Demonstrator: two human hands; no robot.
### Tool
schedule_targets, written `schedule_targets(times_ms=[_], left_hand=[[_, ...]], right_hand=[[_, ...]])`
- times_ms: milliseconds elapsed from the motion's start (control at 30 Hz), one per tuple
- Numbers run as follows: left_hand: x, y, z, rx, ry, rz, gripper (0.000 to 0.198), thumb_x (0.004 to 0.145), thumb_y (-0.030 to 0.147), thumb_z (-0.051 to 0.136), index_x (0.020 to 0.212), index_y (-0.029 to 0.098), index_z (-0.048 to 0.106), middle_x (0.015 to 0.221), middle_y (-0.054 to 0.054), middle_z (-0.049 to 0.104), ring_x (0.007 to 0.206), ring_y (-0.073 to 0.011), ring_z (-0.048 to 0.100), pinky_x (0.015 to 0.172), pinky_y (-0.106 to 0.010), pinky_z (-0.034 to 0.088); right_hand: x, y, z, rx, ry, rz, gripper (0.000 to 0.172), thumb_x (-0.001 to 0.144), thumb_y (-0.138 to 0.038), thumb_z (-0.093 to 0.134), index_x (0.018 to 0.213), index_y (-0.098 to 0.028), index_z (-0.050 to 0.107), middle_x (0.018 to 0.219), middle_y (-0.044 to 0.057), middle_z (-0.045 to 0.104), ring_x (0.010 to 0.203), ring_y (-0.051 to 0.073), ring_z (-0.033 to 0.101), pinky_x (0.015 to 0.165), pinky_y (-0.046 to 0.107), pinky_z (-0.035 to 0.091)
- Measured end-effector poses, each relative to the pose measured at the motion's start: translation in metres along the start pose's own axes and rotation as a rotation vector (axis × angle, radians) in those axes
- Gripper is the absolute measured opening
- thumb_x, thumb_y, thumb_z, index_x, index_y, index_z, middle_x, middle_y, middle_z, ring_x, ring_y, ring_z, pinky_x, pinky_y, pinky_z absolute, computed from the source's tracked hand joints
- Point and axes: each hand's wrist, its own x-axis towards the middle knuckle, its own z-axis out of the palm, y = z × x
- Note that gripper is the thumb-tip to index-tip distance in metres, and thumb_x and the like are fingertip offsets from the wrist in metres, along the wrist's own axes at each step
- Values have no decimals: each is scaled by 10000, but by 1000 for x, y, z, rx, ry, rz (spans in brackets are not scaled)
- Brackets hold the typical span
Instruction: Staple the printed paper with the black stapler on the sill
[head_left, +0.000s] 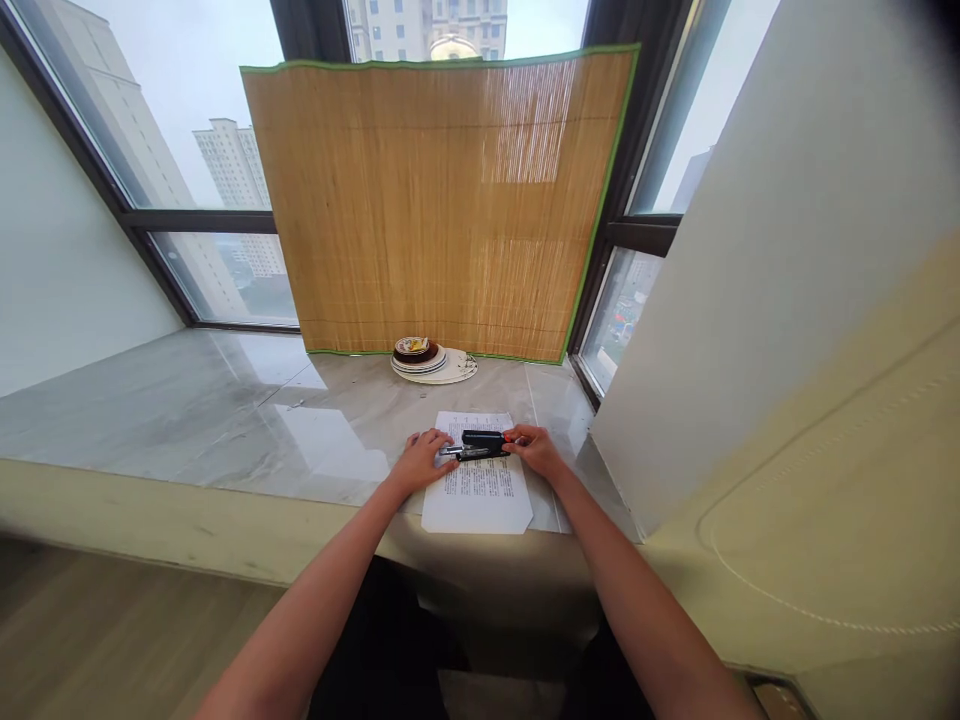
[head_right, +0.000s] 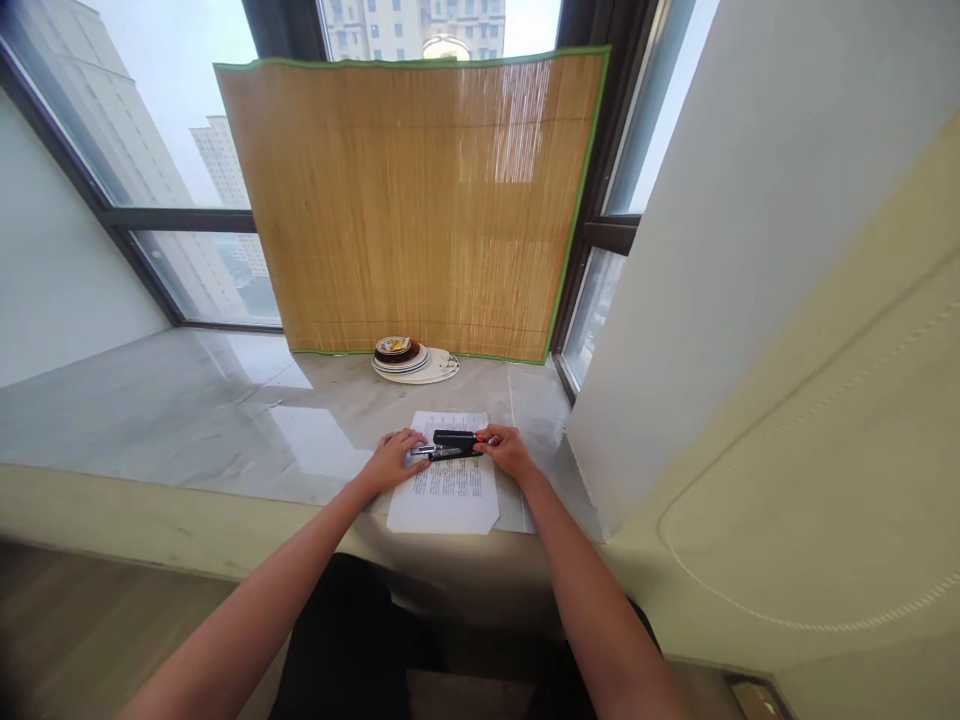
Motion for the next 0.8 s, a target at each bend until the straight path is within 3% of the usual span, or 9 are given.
schedule_targets(times_ms=[133, 233, 333, 400, 500, 600, 667, 733, 800], left_hand=[[0, -1, 1, -8, 16, -1, 400, 955, 483, 696, 1280, 254, 659, 1348, -80, 651, 1335, -304, 584, 1187, -505, 339], [0, -2, 1, -11, 18, 4, 418, 943, 498, 710, 1277, 250, 669, 1330, -89, 655, 1318, -317, 588, 1171, -510, 357], [-2, -2, 0, -56, 27, -14, 453, 900, 513, 757, 1261, 249, 685, 1305, -96, 665, 1299, -328, 594, 1179, -510, 364], [-4, 0, -2, -168, 66, -45, 480, 865, 506, 793, 1254, 245, 688, 1326, -105, 665, 1314, -334, 586, 1209, -515, 349], [1, 7, -7, -569, 288, -179, 398, 911, 432, 754, 1249, 237, 674, 1450, -114, 614, 1430, -300, 511, 1263, -463, 323], [13, 18, -10, -1117, 530, -539, 254, 1044, 416, 567, 1181, 217, 641, 1405, -126, 627, 1364, -254, 582, 1188, -429, 447], [23, 26, -9, -1360, 501, -723, 352, 1103, 452, 406, 1078, 176, 624, 1202, -161, 689, 1147, -258, 704, 1038, -438, 568], [29, 33, -8, -1545, 362, -772, 412, 1116, 424, 345, 968, 146, 612, 998, -169, 705, 931, -249, 748, 902, -423, 625], [32, 37, -5, -1698, 268, -772, 345, 1100, 306, 392, 896, 133, 611, 890, -150, 702, 815, -216, 741, 859, -386, 638]], right_hand=[[-3, -16, -1, -99, 9, -86, 259, 753, -419, 786, 923, -226, 767, 1111, 80, 807, 912, 227, 712, 773, 346, 533], [0, -27, 7, -182, -40, -156, 456, 745, -393, 818, 1169, -245, 736, 1281, 83, 758, 1099, 255, 699, 871, 374, 544], [2, -33, 21, -284, -137, -160, 422, 723, -322, 840, 1128, -236, 762, 1112, 58, 800, 1011, 260, 729, 954, 418, 538], [0, -36, 30, -326, -97, -155, 306, 737, -286, 824, 1035, -227, 785, 956, 34, 805, 899, 250, 738, 933, 418, 551], [-11, -49, 37, -363, 87, -257, 241, 769, -233, 804, 1010, -224, 791, 934, 43, 796, 865, 251, 721, 849, 402, 579], [-29, -72, 40, -453, 210, -493, 255, 862, -111, 704, 1068, -236, 786, 1013, 68, 789, 958, 255, 691, 886, 409, 590], [-41, -87, 42, -578, 205, -663, 365, 914, -32, 608, 1157, -248, 773, 1089, 79, 780, 1057, 253, 676, 969, 416, 581], [-50, -96, 43, -730, 141, -817, 413, 957, -13, 563, 1236, -251, 752, 1153, 88, 769, 1154, 250, 663, 1037, 415, 560], [-55, -100, 44, -842, 73, -925, 387, 996, -42, 561, 1277, -244, 735, 1189, 95, 763, 1199, 250, 659, 1056, 413, 548]])
